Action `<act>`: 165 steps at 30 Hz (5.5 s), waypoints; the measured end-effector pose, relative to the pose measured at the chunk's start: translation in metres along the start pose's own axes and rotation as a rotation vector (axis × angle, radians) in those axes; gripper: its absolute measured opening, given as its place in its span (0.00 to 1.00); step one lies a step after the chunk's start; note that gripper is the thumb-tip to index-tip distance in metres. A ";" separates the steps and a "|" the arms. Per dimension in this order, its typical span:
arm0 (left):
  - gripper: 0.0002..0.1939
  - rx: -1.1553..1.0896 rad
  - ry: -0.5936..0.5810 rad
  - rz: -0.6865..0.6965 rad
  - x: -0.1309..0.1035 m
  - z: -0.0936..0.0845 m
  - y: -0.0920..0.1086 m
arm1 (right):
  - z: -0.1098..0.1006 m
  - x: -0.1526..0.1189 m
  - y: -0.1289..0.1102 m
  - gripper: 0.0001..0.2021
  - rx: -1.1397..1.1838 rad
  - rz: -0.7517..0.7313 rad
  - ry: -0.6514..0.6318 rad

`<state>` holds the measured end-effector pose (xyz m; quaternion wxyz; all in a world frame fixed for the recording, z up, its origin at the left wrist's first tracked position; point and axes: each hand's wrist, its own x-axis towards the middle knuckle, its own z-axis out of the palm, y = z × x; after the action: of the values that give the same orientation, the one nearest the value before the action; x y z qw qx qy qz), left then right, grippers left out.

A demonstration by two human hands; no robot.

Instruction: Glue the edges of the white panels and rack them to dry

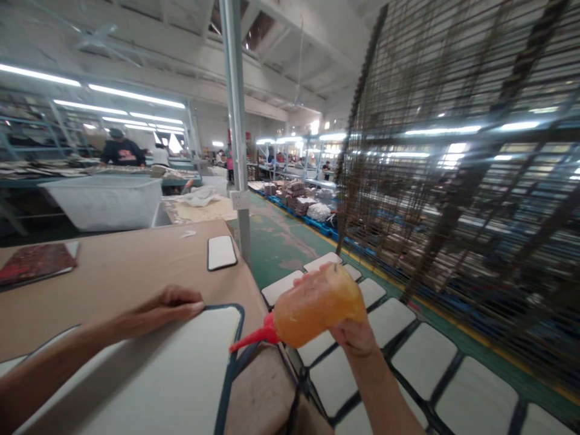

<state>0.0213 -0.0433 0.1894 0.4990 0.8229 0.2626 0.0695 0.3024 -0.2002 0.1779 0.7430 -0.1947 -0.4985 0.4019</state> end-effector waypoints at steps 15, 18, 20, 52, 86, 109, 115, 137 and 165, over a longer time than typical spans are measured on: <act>0.20 -0.181 0.029 -0.083 -0.001 -0.007 -0.009 | 0.006 -0.001 0.005 0.27 0.018 0.006 -0.043; 0.20 -0.201 0.028 -0.093 0.000 -0.009 -0.011 | 0.007 -0.001 0.005 0.26 0.021 0.035 -0.035; 0.19 -0.210 0.045 -0.096 0.001 -0.009 -0.012 | 0.008 -0.002 0.004 0.26 0.020 0.048 -0.023; 0.15 -0.397 0.204 -0.156 -0.008 -0.014 -0.029 | 0.016 -0.016 0.010 0.28 -0.056 0.043 0.179; 0.19 -0.921 0.500 -0.159 0.009 0.014 -0.061 | 0.009 0.016 0.041 0.31 -0.145 -0.215 0.304; 0.14 -1.000 0.469 -0.205 0.004 0.019 -0.075 | 0.004 0.019 0.056 0.26 -0.127 -0.065 0.268; 0.11 -0.991 0.495 -0.203 0.005 0.018 -0.075 | 0.007 0.017 0.057 0.22 -0.093 -0.061 0.307; 0.09 -1.005 0.595 -0.268 0.026 -0.009 -0.066 | 0.025 -0.003 0.053 0.23 -0.007 0.019 0.251; 0.06 -1.032 0.684 -0.259 0.035 -0.042 -0.072 | 0.020 -0.026 0.055 0.30 -0.037 0.170 0.195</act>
<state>0.0096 0.0333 0.1429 0.7237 0.3692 0.4374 0.3856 0.2578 -0.1903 0.1330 0.7474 -0.2880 -0.4130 0.4334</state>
